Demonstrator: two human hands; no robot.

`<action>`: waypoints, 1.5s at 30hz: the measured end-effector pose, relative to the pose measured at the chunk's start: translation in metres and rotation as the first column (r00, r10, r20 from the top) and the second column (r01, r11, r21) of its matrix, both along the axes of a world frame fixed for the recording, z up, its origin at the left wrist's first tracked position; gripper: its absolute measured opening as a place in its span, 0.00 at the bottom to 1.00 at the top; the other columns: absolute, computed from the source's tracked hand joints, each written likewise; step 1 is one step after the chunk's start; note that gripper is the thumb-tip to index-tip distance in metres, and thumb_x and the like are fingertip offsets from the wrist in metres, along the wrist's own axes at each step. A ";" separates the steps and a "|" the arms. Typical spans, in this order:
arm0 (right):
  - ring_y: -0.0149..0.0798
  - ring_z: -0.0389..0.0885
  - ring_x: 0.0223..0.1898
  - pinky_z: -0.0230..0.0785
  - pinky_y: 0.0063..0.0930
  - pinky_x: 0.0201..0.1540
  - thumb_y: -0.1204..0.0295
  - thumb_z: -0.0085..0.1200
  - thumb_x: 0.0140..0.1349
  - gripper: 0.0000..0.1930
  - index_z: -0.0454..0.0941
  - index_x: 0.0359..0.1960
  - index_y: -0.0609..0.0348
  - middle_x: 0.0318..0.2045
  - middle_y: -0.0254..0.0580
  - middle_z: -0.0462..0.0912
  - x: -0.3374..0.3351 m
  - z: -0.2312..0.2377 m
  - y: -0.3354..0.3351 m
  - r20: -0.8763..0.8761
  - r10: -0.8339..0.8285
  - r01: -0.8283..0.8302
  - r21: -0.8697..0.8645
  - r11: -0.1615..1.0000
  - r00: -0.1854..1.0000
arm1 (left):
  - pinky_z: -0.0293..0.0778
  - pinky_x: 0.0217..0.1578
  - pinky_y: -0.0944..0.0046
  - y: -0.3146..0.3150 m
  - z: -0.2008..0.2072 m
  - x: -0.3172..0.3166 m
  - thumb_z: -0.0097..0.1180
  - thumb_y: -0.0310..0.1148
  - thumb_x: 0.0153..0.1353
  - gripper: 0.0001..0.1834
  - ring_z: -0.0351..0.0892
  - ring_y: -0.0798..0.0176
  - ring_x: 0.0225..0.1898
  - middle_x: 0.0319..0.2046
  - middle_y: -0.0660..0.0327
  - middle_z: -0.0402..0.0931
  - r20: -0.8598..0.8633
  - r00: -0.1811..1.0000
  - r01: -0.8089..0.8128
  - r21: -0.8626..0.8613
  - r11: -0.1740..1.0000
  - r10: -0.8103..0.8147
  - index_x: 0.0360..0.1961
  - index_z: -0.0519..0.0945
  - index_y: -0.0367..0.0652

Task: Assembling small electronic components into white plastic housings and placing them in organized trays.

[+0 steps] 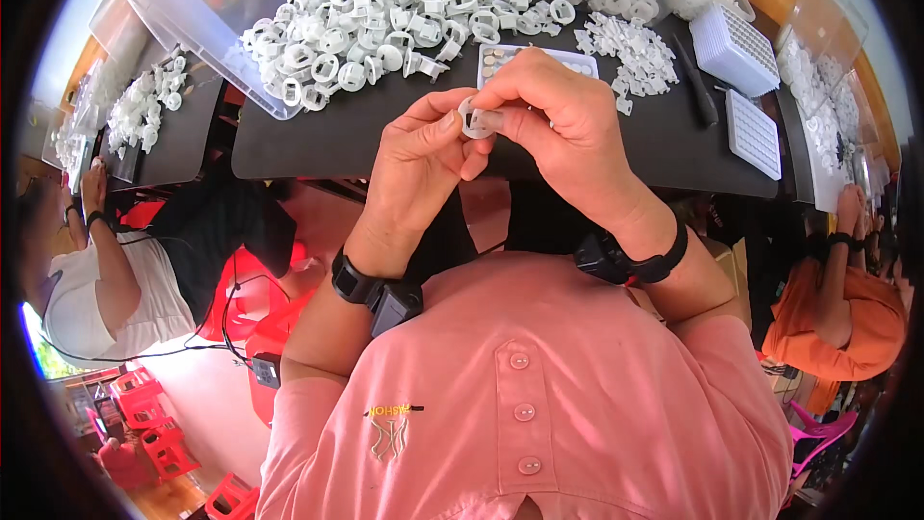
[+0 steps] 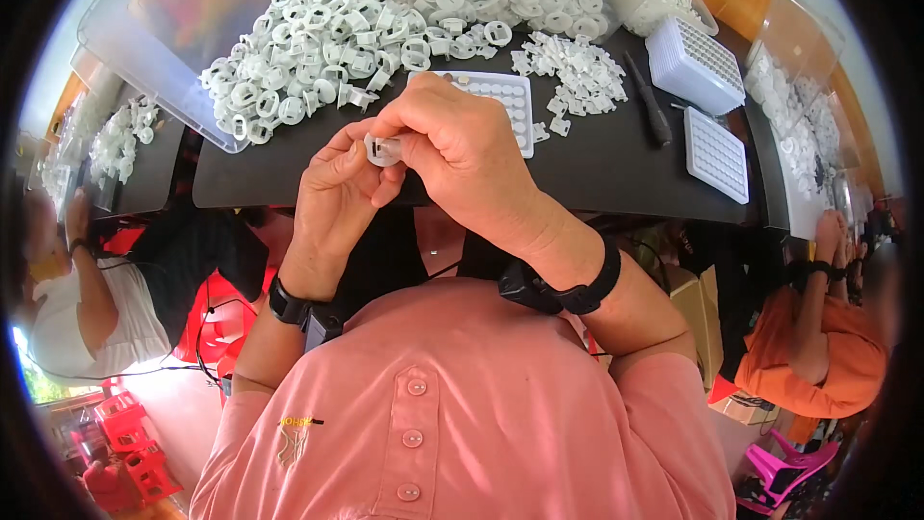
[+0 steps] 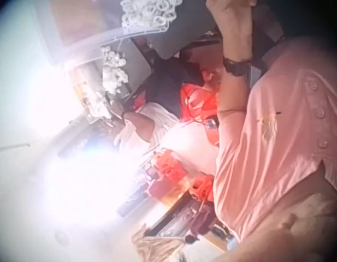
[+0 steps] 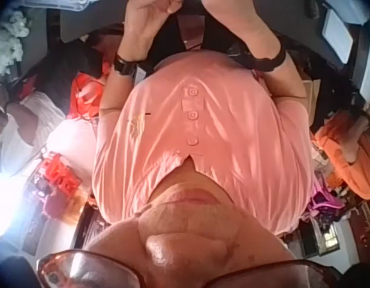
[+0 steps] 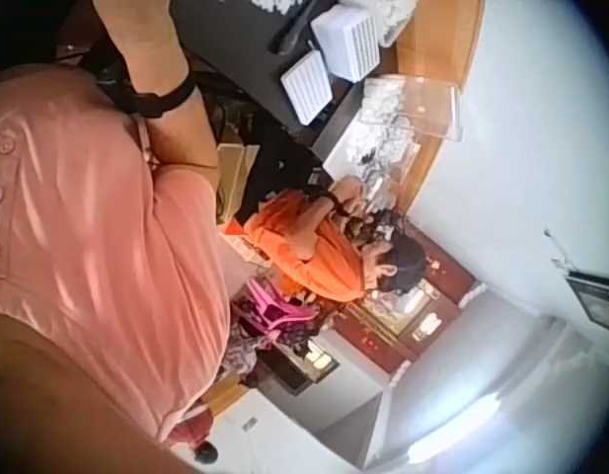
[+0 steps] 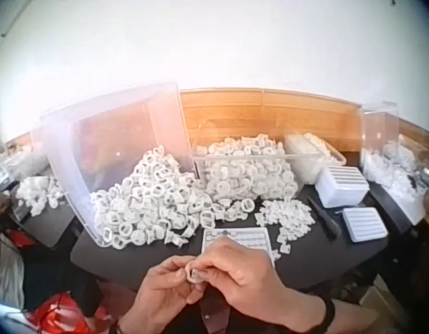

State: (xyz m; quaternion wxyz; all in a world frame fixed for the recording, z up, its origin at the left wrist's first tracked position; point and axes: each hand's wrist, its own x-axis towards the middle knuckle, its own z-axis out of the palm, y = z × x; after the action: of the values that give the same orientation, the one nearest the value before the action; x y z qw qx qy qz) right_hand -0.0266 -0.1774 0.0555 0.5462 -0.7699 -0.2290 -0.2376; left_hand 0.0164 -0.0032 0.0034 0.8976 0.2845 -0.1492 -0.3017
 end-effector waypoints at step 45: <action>0.22 0.77 0.24 0.65 0.18 0.27 0.82 0.58 0.58 0.05 0.77 0.34 0.60 0.22 0.30 0.75 0.001 0.019 0.002 -0.472 0.104 -0.065 0.099 0.993 0.875 | 0.69 0.26 0.64 -0.001 -0.001 -0.003 0.57 0.27 0.67 0.07 0.81 0.59 0.32 0.38 0.54 0.81 0.036 0.999 -0.024 0.043 0.999 0.023 0.45 0.80 0.38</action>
State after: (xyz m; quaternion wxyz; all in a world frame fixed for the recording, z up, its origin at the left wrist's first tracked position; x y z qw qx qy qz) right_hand -0.0259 -0.1756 0.0747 0.6259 -0.7715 -0.1115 -0.0259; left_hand 0.0139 -0.0041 0.0025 0.8920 0.3108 -0.1551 -0.2893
